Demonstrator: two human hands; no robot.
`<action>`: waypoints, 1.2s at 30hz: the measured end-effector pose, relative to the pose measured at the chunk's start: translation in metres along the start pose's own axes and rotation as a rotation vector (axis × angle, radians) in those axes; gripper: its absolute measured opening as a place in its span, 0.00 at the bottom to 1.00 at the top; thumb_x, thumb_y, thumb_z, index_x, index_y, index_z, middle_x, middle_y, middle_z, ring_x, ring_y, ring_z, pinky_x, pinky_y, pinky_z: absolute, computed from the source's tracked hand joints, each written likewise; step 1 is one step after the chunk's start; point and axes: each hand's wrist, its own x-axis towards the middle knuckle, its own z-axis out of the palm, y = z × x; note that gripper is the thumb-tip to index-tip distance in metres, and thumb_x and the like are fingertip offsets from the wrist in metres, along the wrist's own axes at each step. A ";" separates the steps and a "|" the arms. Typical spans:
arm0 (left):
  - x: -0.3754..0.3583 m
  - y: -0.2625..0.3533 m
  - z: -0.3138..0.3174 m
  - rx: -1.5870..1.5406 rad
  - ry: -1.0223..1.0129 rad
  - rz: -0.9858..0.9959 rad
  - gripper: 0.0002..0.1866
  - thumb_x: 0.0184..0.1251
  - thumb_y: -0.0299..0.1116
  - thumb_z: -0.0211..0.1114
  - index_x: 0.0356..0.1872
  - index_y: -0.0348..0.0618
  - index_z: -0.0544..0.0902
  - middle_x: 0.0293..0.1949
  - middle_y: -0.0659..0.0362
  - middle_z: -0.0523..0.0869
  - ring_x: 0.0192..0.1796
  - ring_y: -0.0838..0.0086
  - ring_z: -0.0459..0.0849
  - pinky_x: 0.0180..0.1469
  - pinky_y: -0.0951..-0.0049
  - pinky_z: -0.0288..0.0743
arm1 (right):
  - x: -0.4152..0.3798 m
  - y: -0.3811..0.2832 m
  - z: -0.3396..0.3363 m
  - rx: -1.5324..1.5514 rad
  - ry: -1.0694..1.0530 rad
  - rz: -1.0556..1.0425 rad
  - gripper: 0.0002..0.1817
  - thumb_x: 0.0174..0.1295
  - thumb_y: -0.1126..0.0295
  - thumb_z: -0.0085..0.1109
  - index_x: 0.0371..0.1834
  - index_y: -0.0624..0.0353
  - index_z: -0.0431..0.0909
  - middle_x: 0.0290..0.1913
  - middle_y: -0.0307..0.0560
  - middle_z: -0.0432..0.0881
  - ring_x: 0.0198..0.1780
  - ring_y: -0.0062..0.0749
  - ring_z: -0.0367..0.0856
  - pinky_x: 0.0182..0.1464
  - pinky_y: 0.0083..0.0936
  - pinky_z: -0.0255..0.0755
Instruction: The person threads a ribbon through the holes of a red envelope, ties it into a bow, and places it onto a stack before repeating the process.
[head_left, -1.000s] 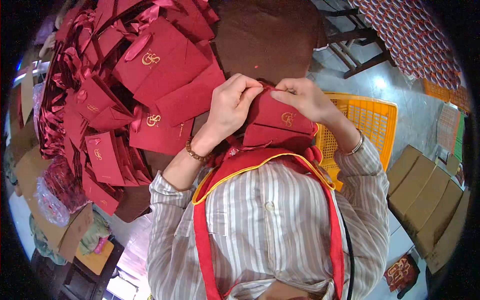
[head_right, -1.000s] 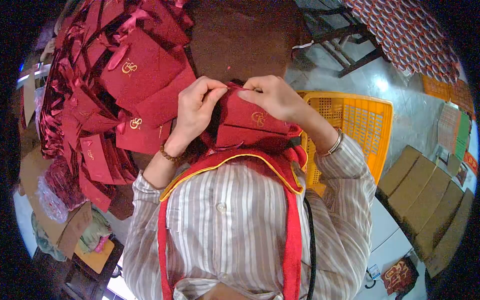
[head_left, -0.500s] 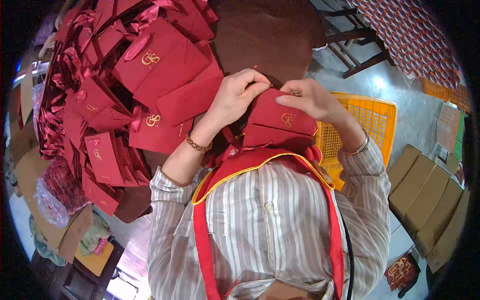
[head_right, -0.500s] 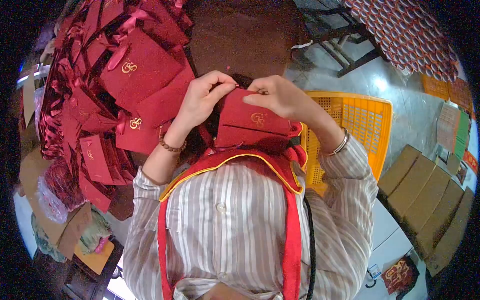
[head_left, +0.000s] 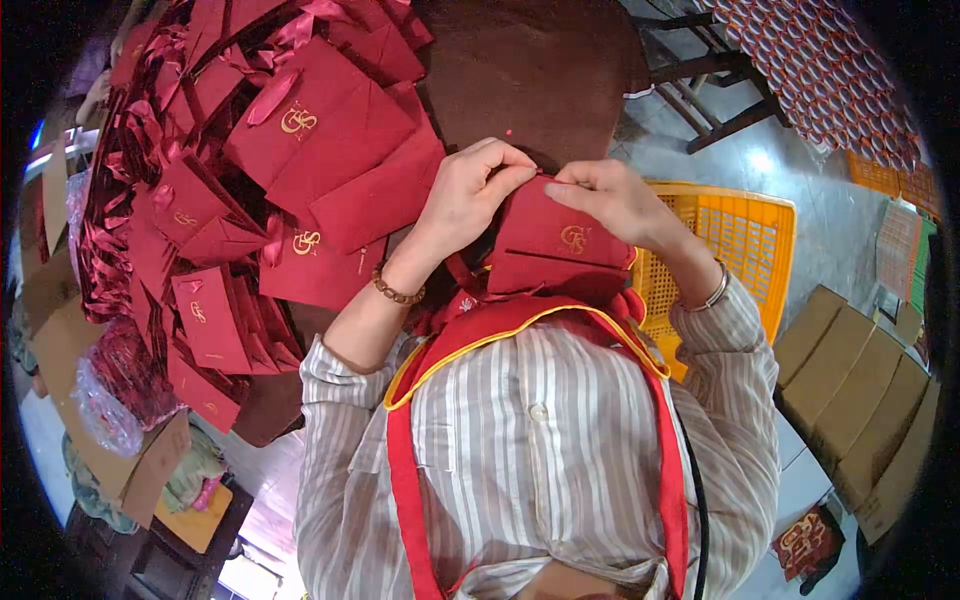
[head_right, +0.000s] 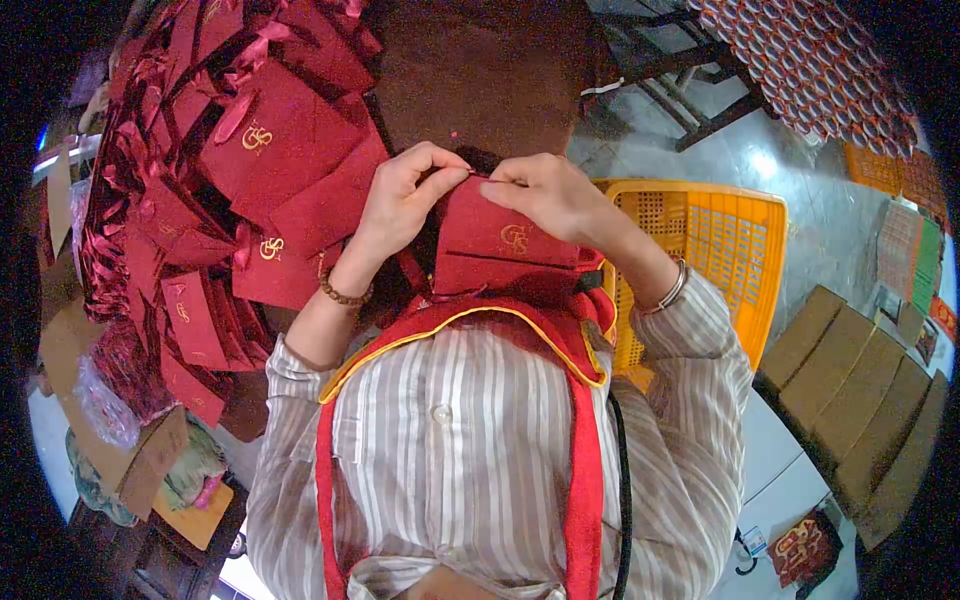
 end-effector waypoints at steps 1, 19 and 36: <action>0.000 0.000 0.000 0.010 0.002 -0.003 0.06 0.60 0.28 0.61 0.33 0.35 0.79 0.30 0.55 0.81 0.35 0.70 0.80 0.37 0.74 0.71 | 0.000 0.000 0.000 0.002 0.001 0.001 0.15 0.59 0.60 0.55 0.36 0.62 0.78 0.25 0.47 0.79 0.27 0.24 0.75 0.32 0.26 0.67; -0.031 0.010 0.015 0.257 0.170 0.201 0.05 0.55 0.21 0.64 0.33 0.35 0.81 0.29 0.52 0.80 0.32 0.65 0.81 0.33 0.72 0.74 | -0.009 -0.018 -0.011 0.024 -0.121 0.040 0.13 0.59 0.66 0.57 0.40 0.67 0.77 0.31 0.38 0.80 0.33 0.16 0.73 0.36 0.18 0.68; -0.029 0.019 0.017 0.218 0.169 0.114 0.04 0.56 0.24 0.63 0.33 0.38 0.79 0.28 0.52 0.79 0.29 0.60 0.80 0.30 0.68 0.72 | -0.009 -0.009 -0.005 0.019 -0.067 -0.058 0.13 0.60 0.67 0.54 0.41 0.67 0.76 0.32 0.40 0.80 0.36 0.18 0.74 0.40 0.19 0.68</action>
